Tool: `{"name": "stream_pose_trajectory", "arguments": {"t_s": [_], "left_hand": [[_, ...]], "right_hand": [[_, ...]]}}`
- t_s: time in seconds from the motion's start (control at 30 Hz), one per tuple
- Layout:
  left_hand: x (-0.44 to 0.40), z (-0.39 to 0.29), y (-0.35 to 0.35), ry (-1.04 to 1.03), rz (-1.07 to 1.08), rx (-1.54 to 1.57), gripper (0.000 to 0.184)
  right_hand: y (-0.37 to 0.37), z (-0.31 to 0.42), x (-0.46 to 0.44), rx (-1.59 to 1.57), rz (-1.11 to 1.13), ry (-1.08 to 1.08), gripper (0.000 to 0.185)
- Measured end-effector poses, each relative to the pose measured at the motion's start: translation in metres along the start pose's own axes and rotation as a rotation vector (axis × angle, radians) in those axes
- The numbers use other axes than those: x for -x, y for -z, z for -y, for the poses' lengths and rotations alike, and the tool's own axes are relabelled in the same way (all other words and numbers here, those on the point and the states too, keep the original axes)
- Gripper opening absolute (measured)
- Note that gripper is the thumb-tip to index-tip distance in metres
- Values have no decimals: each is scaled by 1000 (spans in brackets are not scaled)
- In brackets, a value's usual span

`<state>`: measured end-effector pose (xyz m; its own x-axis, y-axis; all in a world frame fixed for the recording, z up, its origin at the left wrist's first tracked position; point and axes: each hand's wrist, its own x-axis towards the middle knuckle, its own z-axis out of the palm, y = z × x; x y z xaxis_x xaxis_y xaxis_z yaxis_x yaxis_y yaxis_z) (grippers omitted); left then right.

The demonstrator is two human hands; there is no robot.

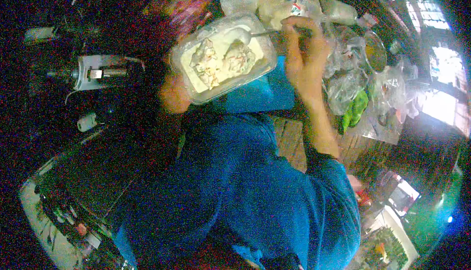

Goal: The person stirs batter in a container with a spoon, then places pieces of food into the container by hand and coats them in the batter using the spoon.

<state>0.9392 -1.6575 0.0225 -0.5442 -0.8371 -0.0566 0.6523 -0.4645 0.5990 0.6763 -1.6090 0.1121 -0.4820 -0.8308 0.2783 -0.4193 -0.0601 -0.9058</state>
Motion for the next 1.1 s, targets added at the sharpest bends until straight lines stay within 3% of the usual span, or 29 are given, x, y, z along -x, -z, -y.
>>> {"name": "stream_pose_trajectory", "arguments": {"t_s": [0.07, 0.27, 0.33, 0.37, 0.43, 0.6, 0.67, 0.7, 0.77, 0.87, 0.97, 1.1], "left_hand": [[3, -4, -11, 25, -121, -31, 69], [-3, -9, -20, 106, -103, -82, 74], [-6, -12, -25, 106, -94, -95, 75], [-6, -13, -26, 100, -89, -107, 77], [-7, -14, -30, 102, -100, -126, 77], [-7, -16, -34, 92, -79, -139, 78], [-6, -15, -34, 99, -96, -140, 78], [-6, -14, -33, 100, -98, -140, 78], [-8, -13, -32, 92, -88, -144, 75], [-8, -6, -27, 116, -113, -179, 71], [-8, -3, -20, 137, -77, -122, 68], [-7, -9, -31, 164, -84, -110, 68]], "right_hand": [[-2, -4, 2, -9, -19, -17, 11], [1, 5, 10, -48, -50, -44, 14], [11, 2, 14, 100, 104, 258, 12], [14, 1, 14, 102, 100, 256, 12], [19, 3, 14, 139, 70, 494, 11], [19, 12, 12, 187, 35, 566, 10], [15, 5, 16, 274, 20, 344, 10], [12, -2, 16, 273, 22, 343, 10], [5, -17, 14, -68, -73, -24, 12], [0, -10, 9, -230, 9, -203, 16], [4, -14, 4, -189, 64, -255, 19], [4, -2, 1, -229, -8, -346, 21]]}}
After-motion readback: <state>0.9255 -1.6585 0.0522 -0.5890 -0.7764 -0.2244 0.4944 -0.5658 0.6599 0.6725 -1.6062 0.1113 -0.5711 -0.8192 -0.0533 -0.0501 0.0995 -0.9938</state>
